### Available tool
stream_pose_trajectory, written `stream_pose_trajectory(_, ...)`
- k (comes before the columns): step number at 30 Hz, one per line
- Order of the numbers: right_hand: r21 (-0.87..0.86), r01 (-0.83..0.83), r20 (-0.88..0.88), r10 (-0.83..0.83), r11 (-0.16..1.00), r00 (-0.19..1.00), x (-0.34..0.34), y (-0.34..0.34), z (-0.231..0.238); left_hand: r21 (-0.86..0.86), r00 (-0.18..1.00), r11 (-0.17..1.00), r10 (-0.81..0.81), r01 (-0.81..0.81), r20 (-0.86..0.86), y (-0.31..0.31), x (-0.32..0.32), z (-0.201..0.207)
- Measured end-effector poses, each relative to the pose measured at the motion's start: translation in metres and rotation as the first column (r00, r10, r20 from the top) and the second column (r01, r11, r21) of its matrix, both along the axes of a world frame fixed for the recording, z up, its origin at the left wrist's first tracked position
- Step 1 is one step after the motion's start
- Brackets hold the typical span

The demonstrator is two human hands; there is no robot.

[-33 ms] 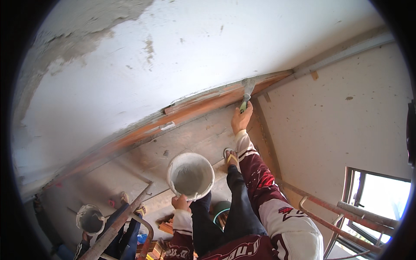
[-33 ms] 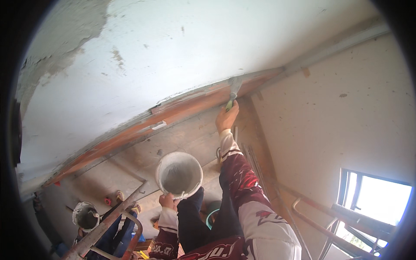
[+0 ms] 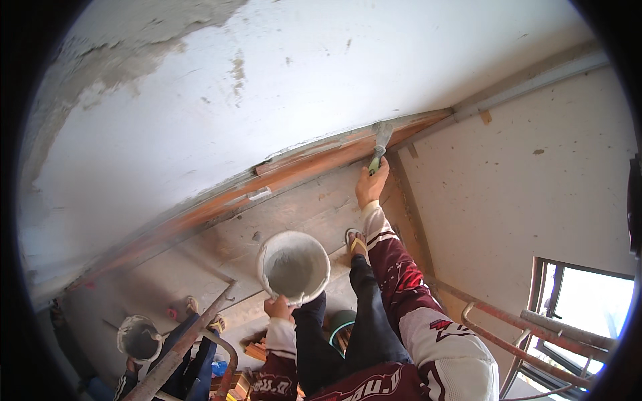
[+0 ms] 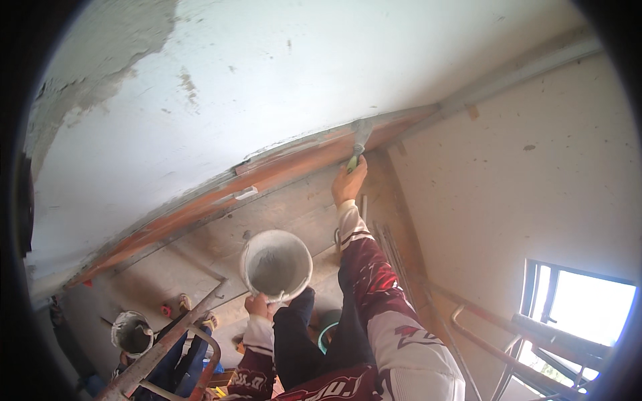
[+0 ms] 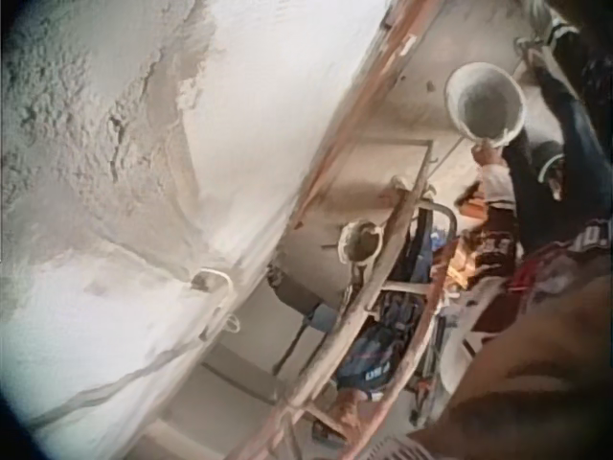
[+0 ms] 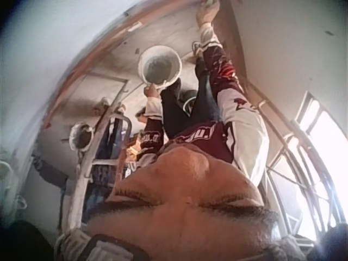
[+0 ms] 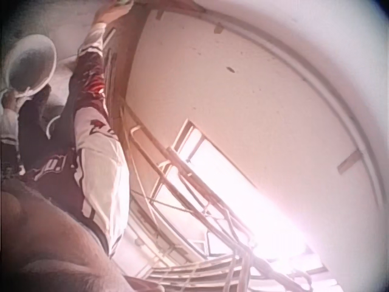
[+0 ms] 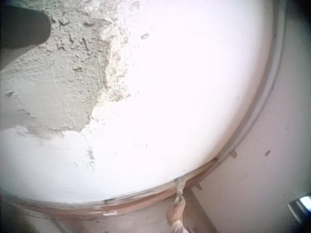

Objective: The person stands on a ladder and applies plaster to a wooden beam on the ceiling using a trowel and a bucket. They repeatedly scoop plaster from the bucket and smooth it onto the beam, occasionally stepping down to the floor to retrieve more materials before returning to the ladder to continue the work.

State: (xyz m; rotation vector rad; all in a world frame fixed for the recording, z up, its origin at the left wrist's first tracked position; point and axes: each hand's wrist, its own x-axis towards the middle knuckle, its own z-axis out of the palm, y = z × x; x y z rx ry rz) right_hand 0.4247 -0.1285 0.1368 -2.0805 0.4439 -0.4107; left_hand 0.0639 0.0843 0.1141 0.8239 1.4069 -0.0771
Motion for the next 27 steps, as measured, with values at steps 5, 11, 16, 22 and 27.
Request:
stream_pose_trajectory(5, -0.039, -0.045, -0.001, 0.045, 0.998, 0.999, -0.021, 0.027, -0.004, 0.038, 1.000, 0.999, -0.004, 0.003, 0.026, 0.013, 0.083, 0.013)
stream_pose_trajectory(11, 0.069, -0.158, -0.028, 0.160, 0.985, 0.987, -0.051, 0.075, 0.005, 0.069, 0.997, 0.998, 0.002, -0.007, 0.075, 0.030, 0.128, 0.011)
stream_pose_trajectory(16, 0.094, -0.177, -0.030, 0.180, 0.980, 0.983, -0.067, 0.102, 0.010, 0.068, 0.996, 0.996, -0.057, 0.053, 0.066, 0.033, 0.151, 0.024)
stream_pose_trajectory(22, 0.064, -0.258, -0.084, 0.263, 0.964, 0.961, -0.093, 0.138, 0.021, 0.035, 0.997, 0.999, -0.030, 0.028, 0.074, 0.040, 0.149, 0.022)
stream_pose_trajectory(27, 0.126, -0.304, -0.159, 0.322, 0.944, 0.933, -0.115, 0.175, 0.038, 0.002, 0.997, 1.000, 0.029, -0.029, 0.068, 0.046, 0.143, 0.005)
